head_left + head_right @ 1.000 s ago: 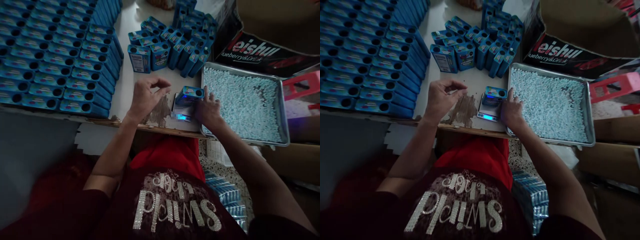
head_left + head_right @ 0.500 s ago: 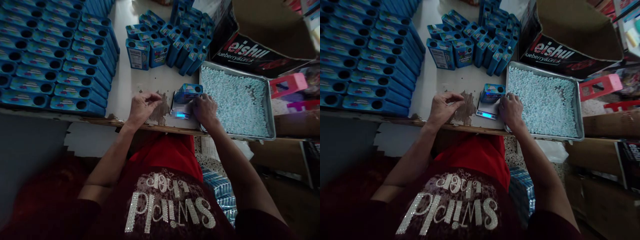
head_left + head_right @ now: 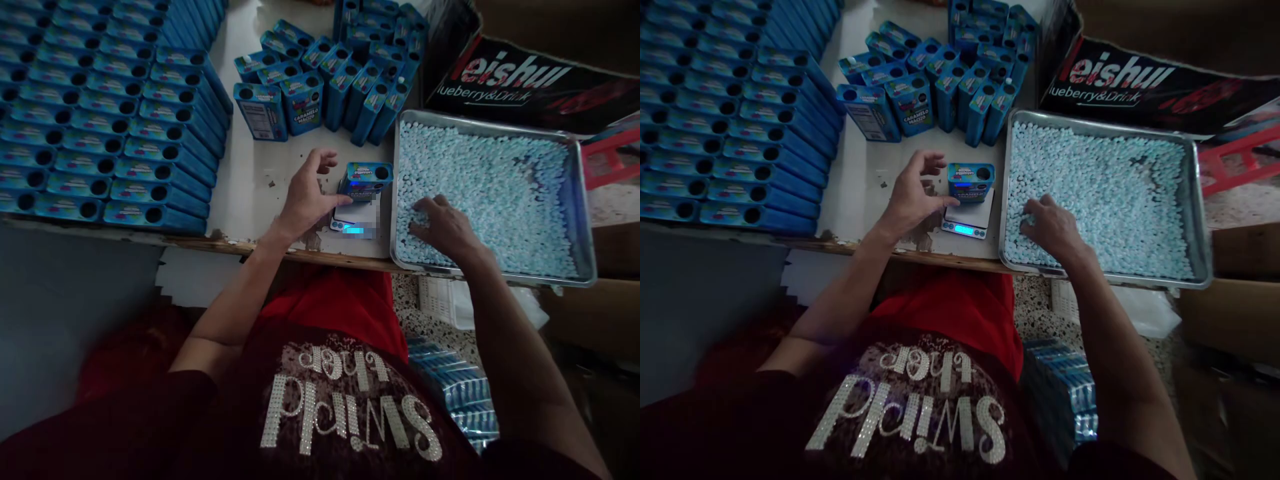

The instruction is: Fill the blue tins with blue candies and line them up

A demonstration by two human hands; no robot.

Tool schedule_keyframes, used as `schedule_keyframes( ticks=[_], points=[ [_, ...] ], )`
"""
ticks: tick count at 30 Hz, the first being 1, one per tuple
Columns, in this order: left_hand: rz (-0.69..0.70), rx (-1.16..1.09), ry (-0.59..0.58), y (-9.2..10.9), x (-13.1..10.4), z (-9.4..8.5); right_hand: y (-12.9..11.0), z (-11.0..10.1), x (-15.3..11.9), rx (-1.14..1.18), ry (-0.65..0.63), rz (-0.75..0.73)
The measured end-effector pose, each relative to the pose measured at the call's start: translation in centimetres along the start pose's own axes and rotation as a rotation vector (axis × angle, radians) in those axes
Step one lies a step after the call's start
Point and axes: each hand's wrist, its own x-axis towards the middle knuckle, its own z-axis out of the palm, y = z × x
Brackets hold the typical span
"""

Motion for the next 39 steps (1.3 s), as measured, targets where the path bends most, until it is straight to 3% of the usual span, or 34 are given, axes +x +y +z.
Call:
schedule_keyframes(
  ticks=[4,9,13,16,19,22,26,33,39],
  points=[
    [0.02,0.002,-0.08,0.6,1.0,1.5,1.1,0.3,1.9,0.14,-0.003,-0.045],
    [0.036,-0.043,-0.211,2.2,1.5,1.4,3.2,-0.6,1.8,0.529,0.074,0.011],
    [0.01,-0.125,-0.277,2.6,1.5,0.9,2.4,-1.3,1.6,0.838,0.104,0.071],
    [-0.023,-0.19,-0.269,2.5,1.5,0.5,1.6,-0.7,2.2,1.159,0.146,0.112],
    [-0.045,-0.253,-0.229,2.1,1.0,-0.6,1.3,-0.2,2.6,1.313,0.168,0.111],
    [-0.088,-0.241,-0.192,1.3,0.0,-2.2,0.7,-1.0,2.3,1.309,0.187,0.09],
    [-0.137,-0.201,-0.103,-0.3,-1.1,-3.9,-1.3,-3.9,2.2,1.227,0.207,-0.001],
    [-0.182,-0.147,-0.086,-0.3,-2.1,-5.1,-4.3,-8.6,3.6,0.812,0.12,-0.141],
    [-0.211,-0.139,-0.067,-0.7,-2.2,-5.7,-5.2,-10.0,4.1,0.65,0.146,-0.199]
  ],
)
